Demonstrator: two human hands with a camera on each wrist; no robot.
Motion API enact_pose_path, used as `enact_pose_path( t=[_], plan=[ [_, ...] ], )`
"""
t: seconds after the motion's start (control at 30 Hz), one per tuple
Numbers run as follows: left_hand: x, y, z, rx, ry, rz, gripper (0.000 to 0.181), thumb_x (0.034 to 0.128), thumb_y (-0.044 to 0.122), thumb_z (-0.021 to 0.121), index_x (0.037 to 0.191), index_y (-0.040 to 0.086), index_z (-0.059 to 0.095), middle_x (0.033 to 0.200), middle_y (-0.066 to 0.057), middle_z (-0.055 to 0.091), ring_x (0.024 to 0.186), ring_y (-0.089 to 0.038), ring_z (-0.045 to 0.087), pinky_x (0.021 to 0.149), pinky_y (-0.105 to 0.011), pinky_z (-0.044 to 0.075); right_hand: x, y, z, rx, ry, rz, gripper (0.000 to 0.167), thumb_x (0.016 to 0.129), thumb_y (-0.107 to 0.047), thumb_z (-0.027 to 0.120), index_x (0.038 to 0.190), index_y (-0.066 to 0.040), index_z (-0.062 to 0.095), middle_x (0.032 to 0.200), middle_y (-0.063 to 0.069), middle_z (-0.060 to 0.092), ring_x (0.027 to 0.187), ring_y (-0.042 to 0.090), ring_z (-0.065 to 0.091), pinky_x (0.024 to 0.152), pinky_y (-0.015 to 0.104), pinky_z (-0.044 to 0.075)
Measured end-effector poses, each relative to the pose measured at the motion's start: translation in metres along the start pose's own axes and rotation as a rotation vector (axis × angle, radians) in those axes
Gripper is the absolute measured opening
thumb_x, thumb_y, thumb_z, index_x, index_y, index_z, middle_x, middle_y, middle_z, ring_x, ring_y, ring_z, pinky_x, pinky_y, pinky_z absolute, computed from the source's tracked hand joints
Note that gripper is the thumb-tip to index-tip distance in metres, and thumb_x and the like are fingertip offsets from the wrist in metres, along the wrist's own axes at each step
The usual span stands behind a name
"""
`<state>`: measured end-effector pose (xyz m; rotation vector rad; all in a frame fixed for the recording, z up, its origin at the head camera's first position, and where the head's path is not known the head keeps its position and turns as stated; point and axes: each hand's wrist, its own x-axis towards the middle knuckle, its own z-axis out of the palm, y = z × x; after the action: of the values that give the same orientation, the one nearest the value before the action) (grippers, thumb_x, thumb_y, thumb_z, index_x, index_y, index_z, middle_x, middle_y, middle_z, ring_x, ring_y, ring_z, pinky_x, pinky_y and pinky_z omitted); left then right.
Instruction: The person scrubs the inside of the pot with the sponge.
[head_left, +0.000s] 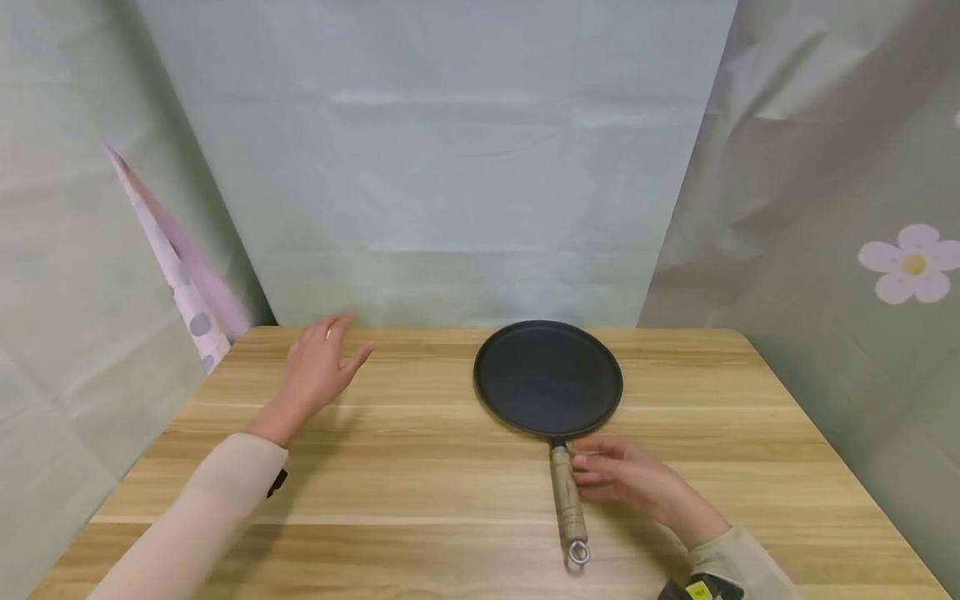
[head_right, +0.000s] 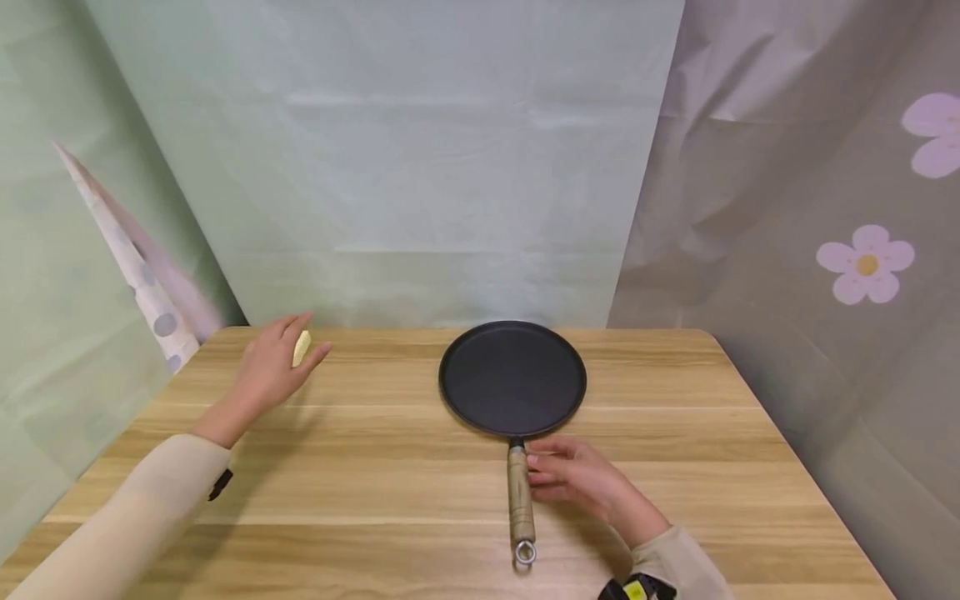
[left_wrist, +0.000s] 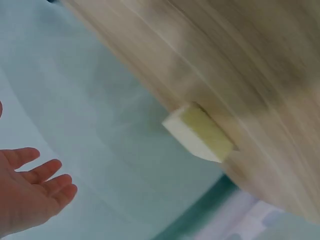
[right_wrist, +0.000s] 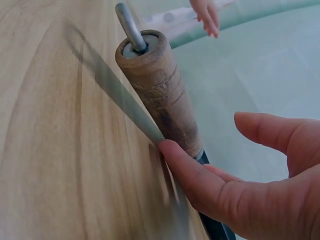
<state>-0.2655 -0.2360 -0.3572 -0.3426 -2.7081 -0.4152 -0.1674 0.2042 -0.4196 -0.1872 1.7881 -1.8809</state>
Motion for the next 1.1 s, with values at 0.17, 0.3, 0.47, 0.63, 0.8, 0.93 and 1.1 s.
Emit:
enact_pose_path(
  t=[0.17,0.3,0.47,0.63,0.8,0.93,1.1],
  plan=[
    [0.006,-0.018,0.006,-0.023,-0.055,-0.012,0.069,0.0984,0.041,0.052,0.146,-0.005,0.033,0.139,-0.033,0.039,0.127,-0.051,0.035,0.1,-0.067,0.027,-0.001,0.005,0.0,0.018,-0.005,0.016,0.055,0.095,-0.013,0.058,0.135,0.017,0.035,0.112,0.009,0.06,0.099,0.02,0.062,0.091,0.043,0.051],
    [0.012,-0.035,0.013,-0.049,-0.072,-0.005,0.073,0.0982,0.045,0.05,0.146,-0.007,0.031,0.14,-0.034,0.037,0.128,-0.052,0.033,0.102,-0.066,0.025,-0.002,0.007,0.002,0.013,-0.007,0.029,0.058,0.094,-0.013,0.06,0.138,0.015,0.034,0.116,0.011,0.059,0.1,0.021,0.062,0.09,0.043,0.051],
    [0.019,-0.056,0.02,-0.055,-0.104,-0.028,0.076,0.0982,0.045,0.05,0.145,-0.011,0.028,0.139,-0.037,0.034,0.128,-0.053,0.032,0.104,-0.064,0.026,-0.004,0.008,0.006,-0.01,0.006,0.048,0.066,0.092,-0.012,0.064,0.14,0.016,0.029,0.113,0.013,0.06,0.097,0.02,0.063,0.088,0.043,0.052],
    [0.019,-0.075,0.029,-0.026,-0.154,-0.067,0.076,0.0996,0.044,0.047,0.145,-0.013,0.025,0.137,-0.041,0.033,0.125,-0.056,0.032,0.103,-0.064,0.027,-0.005,0.009,0.01,-0.026,0.023,0.033,0.068,0.089,-0.009,0.067,0.139,0.018,0.029,0.104,0.009,0.064,0.092,0.019,0.064,0.083,0.042,0.054],
    [0.015,-0.09,0.038,0.0,-0.217,-0.113,0.07,0.099,0.031,0.051,0.144,-0.016,0.024,0.135,-0.044,0.032,0.123,-0.058,0.032,0.1,-0.065,0.029,-0.005,0.011,0.014,-0.06,0.043,0.031,0.066,0.088,-0.008,0.068,0.137,0.018,0.031,0.101,0.01,0.063,0.089,0.02,0.064,0.079,0.041,0.055],
    [0.012,-0.099,0.041,0.007,-0.253,-0.122,0.068,0.0986,0.029,0.052,0.14,-0.019,0.027,0.132,-0.047,0.033,0.12,-0.06,0.033,0.099,-0.066,0.03,-0.004,0.012,0.016,-0.089,0.055,0.033,0.064,0.088,-0.008,0.068,0.136,0.017,0.033,0.101,0.01,0.061,0.086,0.019,0.064,0.078,0.041,0.056],
    [0.007,-0.106,0.044,0.015,-0.277,-0.112,0.066,0.0979,0.027,0.052,0.137,-0.021,0.03,0.129,-0.049,0.033,0.118,-0.062,0.034,0.098,-0.066,0.031,-0.002,0.011,0.017,-0.098,0.059,0.031,0.062,0.089,-0.008,0.068,0.136,0.016,0.035,0.1,0.01,0.059,0.086,0.018,0.063,0.078,0.041,0.056]
  ],
)
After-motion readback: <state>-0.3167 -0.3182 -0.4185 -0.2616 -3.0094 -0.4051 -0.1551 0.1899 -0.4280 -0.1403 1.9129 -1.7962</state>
